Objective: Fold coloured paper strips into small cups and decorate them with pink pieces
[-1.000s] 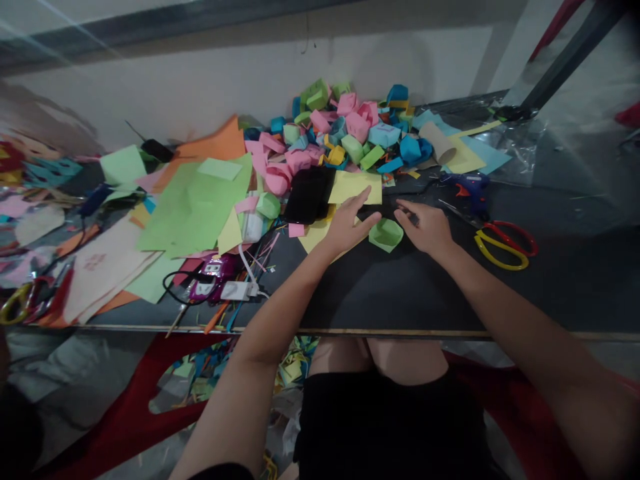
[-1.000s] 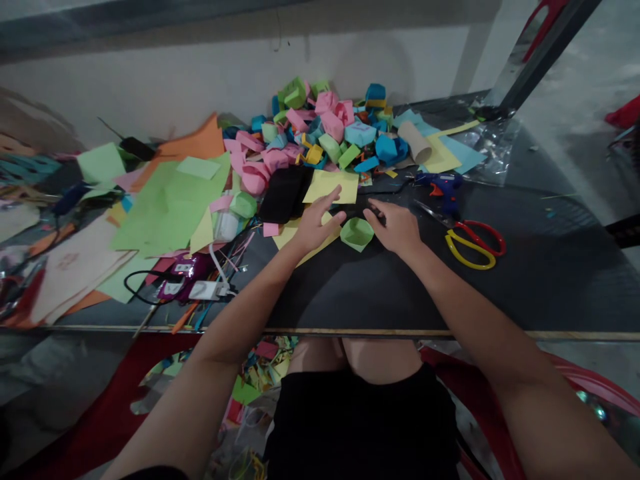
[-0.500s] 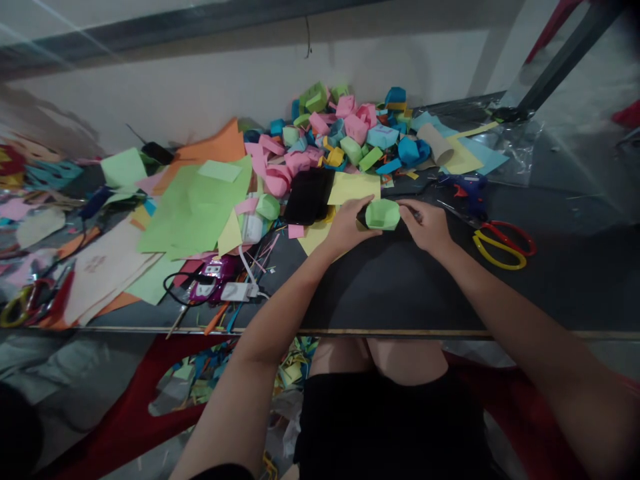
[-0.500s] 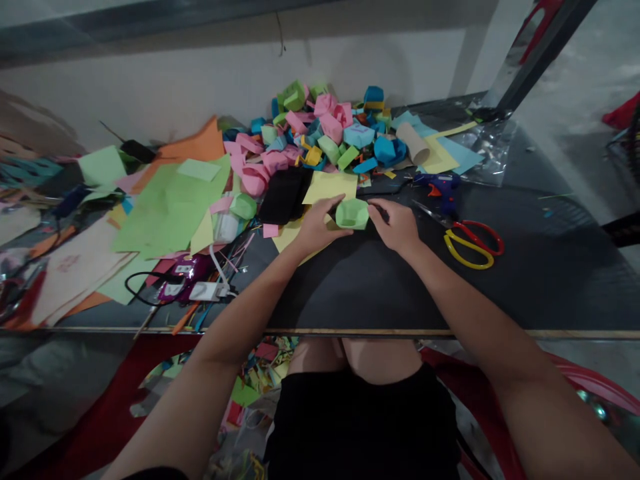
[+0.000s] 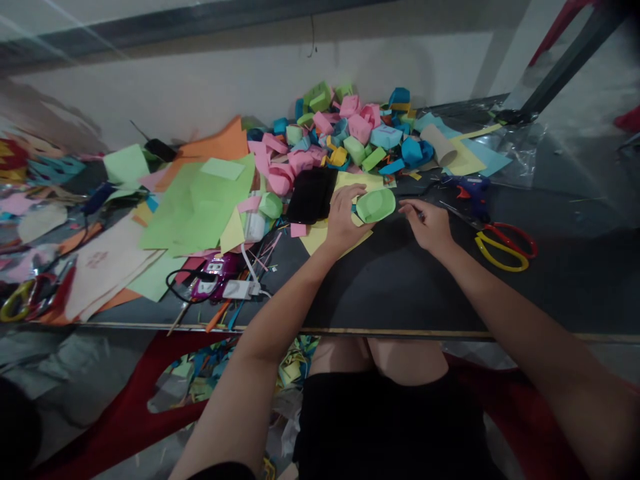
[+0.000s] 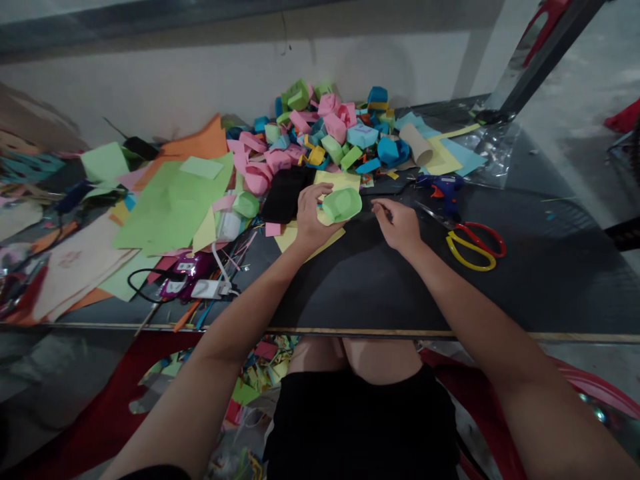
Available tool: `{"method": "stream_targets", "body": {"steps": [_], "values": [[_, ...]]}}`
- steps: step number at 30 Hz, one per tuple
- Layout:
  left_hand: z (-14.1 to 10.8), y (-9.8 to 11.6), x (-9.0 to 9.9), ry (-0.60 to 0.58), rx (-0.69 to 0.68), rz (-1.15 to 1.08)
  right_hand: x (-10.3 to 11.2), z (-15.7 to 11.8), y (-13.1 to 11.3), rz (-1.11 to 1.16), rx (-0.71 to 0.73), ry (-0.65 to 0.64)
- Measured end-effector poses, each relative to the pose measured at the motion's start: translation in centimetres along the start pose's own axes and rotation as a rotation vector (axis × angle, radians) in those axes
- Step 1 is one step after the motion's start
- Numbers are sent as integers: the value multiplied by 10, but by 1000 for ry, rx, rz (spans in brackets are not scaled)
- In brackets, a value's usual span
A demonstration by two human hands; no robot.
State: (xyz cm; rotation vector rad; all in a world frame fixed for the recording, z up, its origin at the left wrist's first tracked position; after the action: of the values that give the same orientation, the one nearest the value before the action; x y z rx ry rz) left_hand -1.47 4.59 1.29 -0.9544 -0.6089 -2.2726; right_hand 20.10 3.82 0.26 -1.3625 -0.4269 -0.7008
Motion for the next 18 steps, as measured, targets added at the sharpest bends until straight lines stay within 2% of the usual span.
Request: {"method": "stream_targets", "body": {"steps": [3,8,10,18], "values": [[-3,-2,0,70,-6,-33,-1,0,0,4,10,-6],[-8,-14,-1,310,-59,-145,-2,-1,-1,39,81,1],[-10,-19,-3,361,-50,-146,-2,-2,-1,40,95,1],[-10,-22,-14,346,-36,-143,1,-3,-3,52,112,-5]]}}
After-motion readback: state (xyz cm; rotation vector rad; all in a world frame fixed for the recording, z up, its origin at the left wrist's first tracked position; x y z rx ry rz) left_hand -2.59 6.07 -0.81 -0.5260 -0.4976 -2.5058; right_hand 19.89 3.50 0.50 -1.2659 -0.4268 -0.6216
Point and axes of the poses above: each hand's wrist, its own z-axis towards the middle knuckle, its own x-axis out of the back of the hand, y = z × x, the point moved 4 cm from there along z, towards the middle knuckle, and after that the axes turned 15 degrees about -x, right-handed, at the moved point
